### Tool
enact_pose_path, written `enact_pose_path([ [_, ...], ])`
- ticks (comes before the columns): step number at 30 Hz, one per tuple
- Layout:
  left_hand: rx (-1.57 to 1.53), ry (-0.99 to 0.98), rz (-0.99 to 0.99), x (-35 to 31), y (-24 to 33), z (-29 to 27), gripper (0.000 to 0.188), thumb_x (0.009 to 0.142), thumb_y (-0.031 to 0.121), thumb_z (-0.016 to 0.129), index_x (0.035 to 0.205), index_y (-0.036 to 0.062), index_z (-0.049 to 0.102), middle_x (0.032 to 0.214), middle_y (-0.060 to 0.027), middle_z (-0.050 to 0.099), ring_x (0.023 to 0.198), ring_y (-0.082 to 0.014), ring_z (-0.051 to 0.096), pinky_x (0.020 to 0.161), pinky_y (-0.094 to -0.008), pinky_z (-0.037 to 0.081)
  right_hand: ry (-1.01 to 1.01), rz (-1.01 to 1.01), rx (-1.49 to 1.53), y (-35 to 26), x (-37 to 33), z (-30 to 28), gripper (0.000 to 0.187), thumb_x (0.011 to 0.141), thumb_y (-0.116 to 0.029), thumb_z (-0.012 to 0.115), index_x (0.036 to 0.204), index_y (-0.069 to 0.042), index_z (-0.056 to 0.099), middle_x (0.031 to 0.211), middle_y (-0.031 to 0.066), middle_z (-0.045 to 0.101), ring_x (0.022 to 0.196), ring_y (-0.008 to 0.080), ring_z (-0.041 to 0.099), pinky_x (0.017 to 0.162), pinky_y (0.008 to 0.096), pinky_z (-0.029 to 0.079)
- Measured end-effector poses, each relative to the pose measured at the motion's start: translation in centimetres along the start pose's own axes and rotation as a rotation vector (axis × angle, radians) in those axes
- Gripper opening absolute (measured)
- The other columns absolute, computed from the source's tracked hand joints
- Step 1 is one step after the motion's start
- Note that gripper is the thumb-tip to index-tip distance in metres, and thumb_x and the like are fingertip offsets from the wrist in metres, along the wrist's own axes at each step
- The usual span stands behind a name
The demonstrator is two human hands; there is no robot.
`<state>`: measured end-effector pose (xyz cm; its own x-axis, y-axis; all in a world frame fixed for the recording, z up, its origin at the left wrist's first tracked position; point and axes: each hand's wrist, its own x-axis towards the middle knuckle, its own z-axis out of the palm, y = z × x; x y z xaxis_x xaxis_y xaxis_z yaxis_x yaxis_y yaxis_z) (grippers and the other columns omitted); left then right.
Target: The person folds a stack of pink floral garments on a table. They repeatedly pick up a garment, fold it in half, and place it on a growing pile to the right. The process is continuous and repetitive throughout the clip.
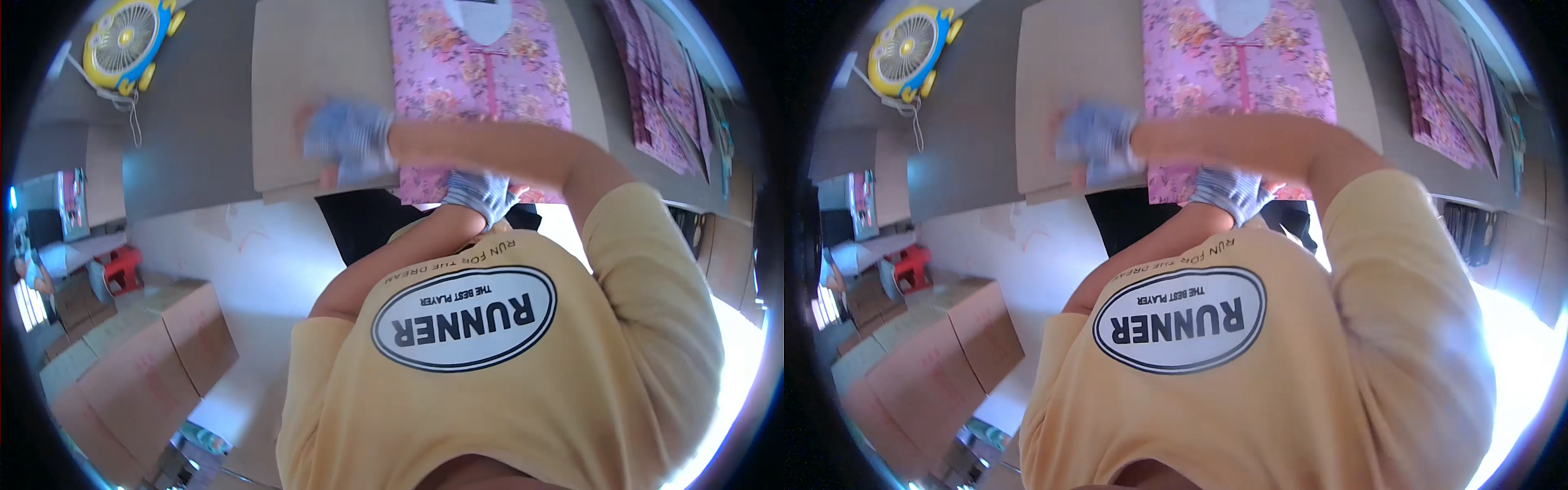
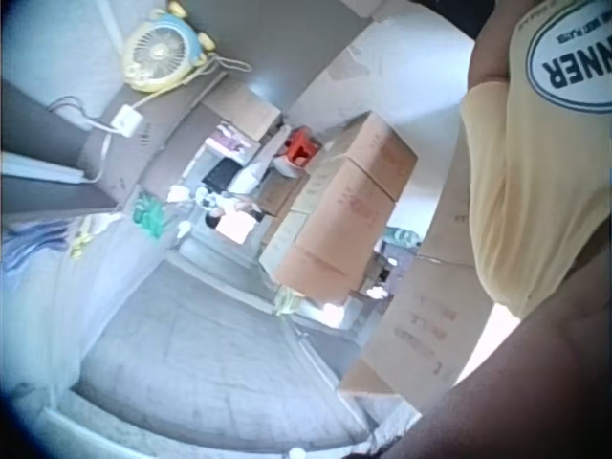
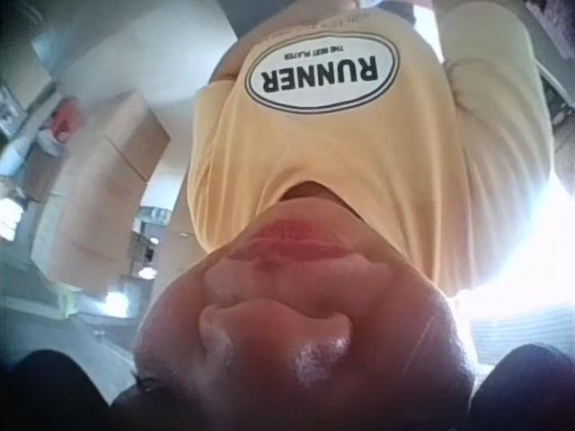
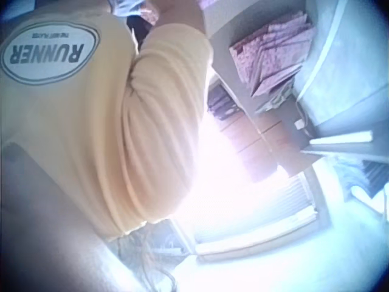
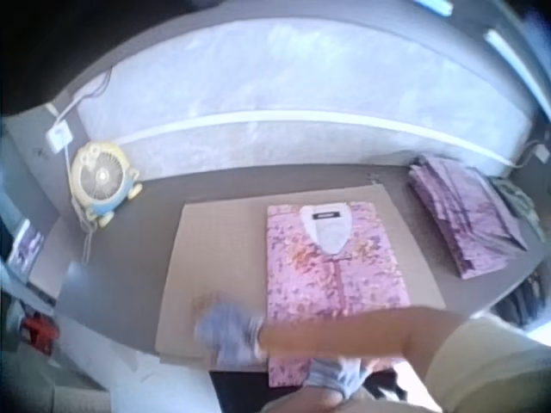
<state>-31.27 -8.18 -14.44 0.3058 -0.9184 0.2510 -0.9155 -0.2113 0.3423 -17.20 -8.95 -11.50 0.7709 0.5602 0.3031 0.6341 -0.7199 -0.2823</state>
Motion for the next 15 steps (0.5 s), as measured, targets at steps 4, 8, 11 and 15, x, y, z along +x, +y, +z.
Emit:
enact_pose_path([
  [4, 0.182, 0.228, 0.133, 0.4, -0.5, 1.8, 0.071, 0.083, 0.055, 0.055, 0.138, 0.0119, 0.042, 0.143, -0.0299, 0.031, 0.128, -0.0505, 0.034, 0.104, -0.0628, 0.026, -0.107, 0.195, 0.909, -9.4, -4.1, -0.9, 0.051, 0.095, -0.045, 0.048, 0.13, -0.008, 0.053, 0.126, 0.0159, 0.057, 0.119, 0.0295, 0.052, 0.099, 0.0417, 0.04],
  [8, 0.13, 0.15, 0.125, 0.2, -0.9, -1.6, 0.065, 0.082, 0.05, 0.058, 0.133, 0.0109, 0.048, 0.14, -0.0305, 0.036, 0.125, -0.0495, 0.037, 0.101, -0.062, 0.031, -0.046, 0.448, 1.267, -12.5, -11.3, -11.3, 0.053, 0.093, -0.048, 0.052, 0.116, -0.001, 0.061, 0.105, 0.017, 0.065, 0.1, 0.0254, 0.061, 0.087, 0.0354, 0.047],
  [11, 0.158, 0.053, 0.21, 1.4, -0.5, -2.5, 0.06, 0.082, 0.048, 0.058, 0.132, 0.0152, 0.052, 0.135, -0.0254, 0.042, 0.118, -0.0445, 0.044, 0.096, -0.0565, 0.037, -0.086, 0.865, 1.587, -13.4, -22.9, -9.3, 0.054, 0.09, -0.049, 0.057, 0.104, 0.003, 0.064, 0.085, 0.0116, 0.065, 0.072, 0.0183, 0.062, 0.067, 0.0304, 0.049],
  [15, 0.229, -0.066, 0.191, 2.4, -1.3, -4.9, 0.048, 0.084, 0.043, 0.057, 0.126, 0.0197, 0.058, 0.124, -0.0181, 0.051, 0.105, -0.0382, 0.049, 0.089, -0.0505, 0.042, 0.457, 1.221, 1.694, -15.6, -28.0, -5.4, 0.07, 0.086, -0.062, 0.053, 0.106, 0.004, 0.063, 0.078, 0.0083, 0.063, 0.069, 0.0151, 0.059, 0.063, 0.0283, 0.048],
])
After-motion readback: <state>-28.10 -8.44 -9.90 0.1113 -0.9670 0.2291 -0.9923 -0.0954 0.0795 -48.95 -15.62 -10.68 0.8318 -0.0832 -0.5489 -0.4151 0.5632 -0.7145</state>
